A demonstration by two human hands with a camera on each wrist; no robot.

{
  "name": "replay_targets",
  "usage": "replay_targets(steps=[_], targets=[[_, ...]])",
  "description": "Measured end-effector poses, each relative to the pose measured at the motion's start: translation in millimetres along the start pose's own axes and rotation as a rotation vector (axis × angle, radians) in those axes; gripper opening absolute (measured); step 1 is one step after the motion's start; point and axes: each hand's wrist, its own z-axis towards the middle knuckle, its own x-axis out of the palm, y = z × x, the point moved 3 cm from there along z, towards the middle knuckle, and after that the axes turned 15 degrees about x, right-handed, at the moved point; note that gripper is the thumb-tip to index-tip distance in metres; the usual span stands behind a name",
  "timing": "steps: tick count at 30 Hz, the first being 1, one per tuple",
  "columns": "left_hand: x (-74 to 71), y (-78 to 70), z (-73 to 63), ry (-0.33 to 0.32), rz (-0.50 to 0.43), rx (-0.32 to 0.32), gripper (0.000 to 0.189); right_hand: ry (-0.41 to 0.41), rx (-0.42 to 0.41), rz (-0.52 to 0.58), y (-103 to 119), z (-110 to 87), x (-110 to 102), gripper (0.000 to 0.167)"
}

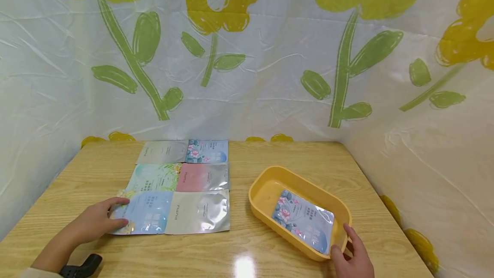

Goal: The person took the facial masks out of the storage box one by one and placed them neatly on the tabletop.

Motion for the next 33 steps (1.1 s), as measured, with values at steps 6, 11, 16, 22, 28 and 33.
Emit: replay_targets(steps=[6,11,16,22,28,33], targets=[[-5.0,-2.2,-0.8,0.025,0.017,-0.005,0.069,-0.008,0.015,0.005,0,1.1,0,0.074],[-8.2,-1.0,-1.7,0.024,0.017,-0.026,0.065,-0.01,0.025,0.007,-2,3.7,1,0.075],[-11.3,0.2,-3.2,0.019,0.012,-0.036,0.061,-0.009,0.03,0.002,-2,5.5,1,0.076],[-10.8,2.8,-4.6,0.027,-0.004,-0.056,0.059,-0.004,0.029,-0.015,-1,5.8,0,0.077],[-8.5,4.3,-5.7,0.041,-0.04,-0.051,0.058,-0.003,0.03,-0.024,-2,7.8,-1,0.077],[-7.1,3.9,-5.3,0.043,-0.054,-0.043,0.058,-0.012,0.035,-0.022,-2,8.8,0,0.077]])
